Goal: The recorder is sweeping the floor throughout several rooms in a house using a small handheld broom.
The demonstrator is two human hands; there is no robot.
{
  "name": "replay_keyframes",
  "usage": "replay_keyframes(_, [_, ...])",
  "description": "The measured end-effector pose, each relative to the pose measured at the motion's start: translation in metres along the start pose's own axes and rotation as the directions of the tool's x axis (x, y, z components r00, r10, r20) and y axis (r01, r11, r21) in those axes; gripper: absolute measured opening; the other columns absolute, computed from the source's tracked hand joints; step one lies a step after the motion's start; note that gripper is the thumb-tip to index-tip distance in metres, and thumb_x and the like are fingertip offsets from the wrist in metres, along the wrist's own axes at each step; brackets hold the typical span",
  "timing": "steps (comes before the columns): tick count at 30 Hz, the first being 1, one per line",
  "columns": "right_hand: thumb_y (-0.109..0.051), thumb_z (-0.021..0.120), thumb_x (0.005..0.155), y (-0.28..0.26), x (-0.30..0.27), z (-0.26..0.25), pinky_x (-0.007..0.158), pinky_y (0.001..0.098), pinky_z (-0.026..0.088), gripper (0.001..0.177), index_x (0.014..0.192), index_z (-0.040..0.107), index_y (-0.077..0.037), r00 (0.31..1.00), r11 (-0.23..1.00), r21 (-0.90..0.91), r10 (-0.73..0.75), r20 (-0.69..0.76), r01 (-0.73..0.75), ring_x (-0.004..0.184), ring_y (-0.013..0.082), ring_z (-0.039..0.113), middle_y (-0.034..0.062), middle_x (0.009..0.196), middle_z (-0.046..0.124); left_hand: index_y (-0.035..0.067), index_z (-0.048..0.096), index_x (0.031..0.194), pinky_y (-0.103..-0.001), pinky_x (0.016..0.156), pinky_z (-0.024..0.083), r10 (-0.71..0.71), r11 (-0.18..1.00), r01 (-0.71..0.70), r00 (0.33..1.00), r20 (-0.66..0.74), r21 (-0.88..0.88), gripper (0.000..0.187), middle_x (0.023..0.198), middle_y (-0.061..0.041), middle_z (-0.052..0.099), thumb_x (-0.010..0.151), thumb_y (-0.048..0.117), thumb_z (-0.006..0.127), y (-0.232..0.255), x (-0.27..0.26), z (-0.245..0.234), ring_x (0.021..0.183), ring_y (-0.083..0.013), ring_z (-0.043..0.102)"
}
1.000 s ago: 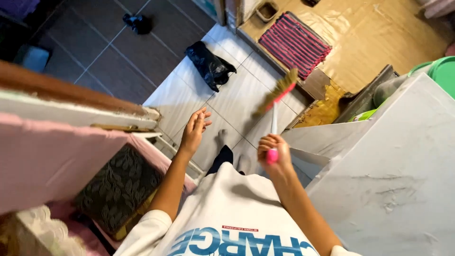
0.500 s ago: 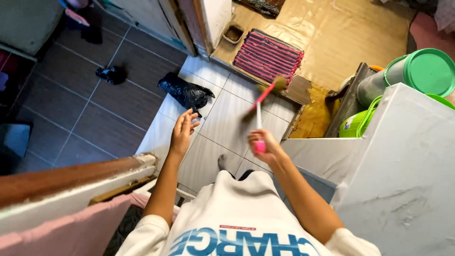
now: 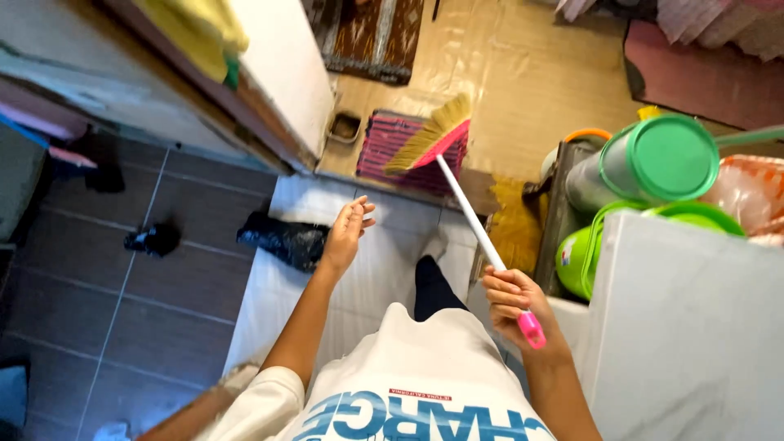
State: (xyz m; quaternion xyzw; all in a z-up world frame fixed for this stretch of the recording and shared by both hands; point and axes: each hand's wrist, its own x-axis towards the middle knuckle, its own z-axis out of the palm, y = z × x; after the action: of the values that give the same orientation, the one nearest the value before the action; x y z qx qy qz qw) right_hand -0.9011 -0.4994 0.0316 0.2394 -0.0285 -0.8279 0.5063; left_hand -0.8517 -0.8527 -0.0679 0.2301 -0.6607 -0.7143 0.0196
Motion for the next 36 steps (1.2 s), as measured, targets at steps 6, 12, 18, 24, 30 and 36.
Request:
replay_keyframes(6, [-0.014,0.041,0.104,-0.127,0.097,0.055,0.038,0.0230,0.039,0.017,0.097,0.051,-0.003,0.999,1.000,0.002,0.014,-0.032,-0.014,0.046,0.0047,0.041,-0.0036,0.064,0.040,0.009,0.050,0.147,-0.029,0.089,0.045,0.004,0.999,-0.006,0.999,-0.053,-0.038,0.054,0.134,-0.005,0.066,0.107,0.045,0.040,0.066,0.136,0.034,0.105,-0.0128,0.064])
replay_keyframes(12, [-0.018,0.044,0.105,-0.230,0.175,0.089,0.042,0.0213,0.039,0.030,0.077,0.044,-0.010,0.985,0.979,0.117,0.161,0.059,-0.167,0.045,0.0039,0.039,-0.0071,0.059,0.038,0.007,0.050,0.147,-0.030,0.091,0.049,0.084,0.990,-0.087,0.996,-0.033,-0.112,0.053,0.132,-0.008,0.067,0.110,0.044,0.041,0.107,0.229,0.074,0.105,-0.0138,0.065])
replay_keyframes(18, [-0.017,0.043,0.105,-0.297,0.262,0.120,0.042,0.0205,0.038,0.035,0.070,0.040,-0.014,0.993,0.996,0.002,0.094,-0.071,-0.094,0.044,0.0025,0.039,-0.0078,0.058,0.036,0.009,0.049,0.147,-0.031,0.090,0.048,0.011,1.000,-0.011,1.000,-0.002,-0.017,0.054,0.134,-0.007,0.067,0.108,0.045,0.039,0.121,0.310,0.086,0.109,-0.0155,0.068])
replay_keyframes(24, [-0.012,0.047,0.107,-0.405,0.373,0.118,0.041,0.0202,0.035,0.031,0.076,0.044,-0.011,0.995,0.995,0.028,0.096,-0.001,-0.096,0.044,0.0024,0.040,-0.0075,0.059,0.039,0.010,0.050,0.148,-0.031,0.093,0.047,-0.022,0.999,0.021,0.999,0.037,0.028,0.053,0.136,-0.008,0.066,0.109,0.044,0.039,0.153,0.441,0.116,0.112,-0.0159,0.067])
replay_keyframes(30, [-0.010,0.050,0.101,-0.515,0.394,0.129,0.039,0.0199,0.035,0.012,0.099,0.053,0.001,0.995,0.964,0.246,-0.091,-0.029,0.095,0.045,0.0025,0.042,-0.0079,0.059,0.042,0.010,0.050,0.148,-0.032,0.089,0.049,-0.070,0.997,0.072,0.979,0.192,-0.002,0.051,0.133,-0.007,0.066,0.108,0.040,0.041,0.219,0.587,0.159,0.108,-0.0175,0.066])
replay_keyframes(36, [-0.008,0.049,0.099,-0.513,0.349,0.215,0.039,0.0182,0.039,0.013,0.096,0.053,0.004,0.882,0.836,0.302,-0.382,-0.277,0.457,0.043,0.0024,0.043,-0.0072,0.058,0.043,0.010,0.052,0.146,-0.032,0.093,0.047,-0.066,0.991,0.024,0.941,0.333,0.129,0.049,0.134,-0.006,0.066,0.109,0.039,0.042,0.290,0.697,0.215,0.112,-0.0181,0.066])
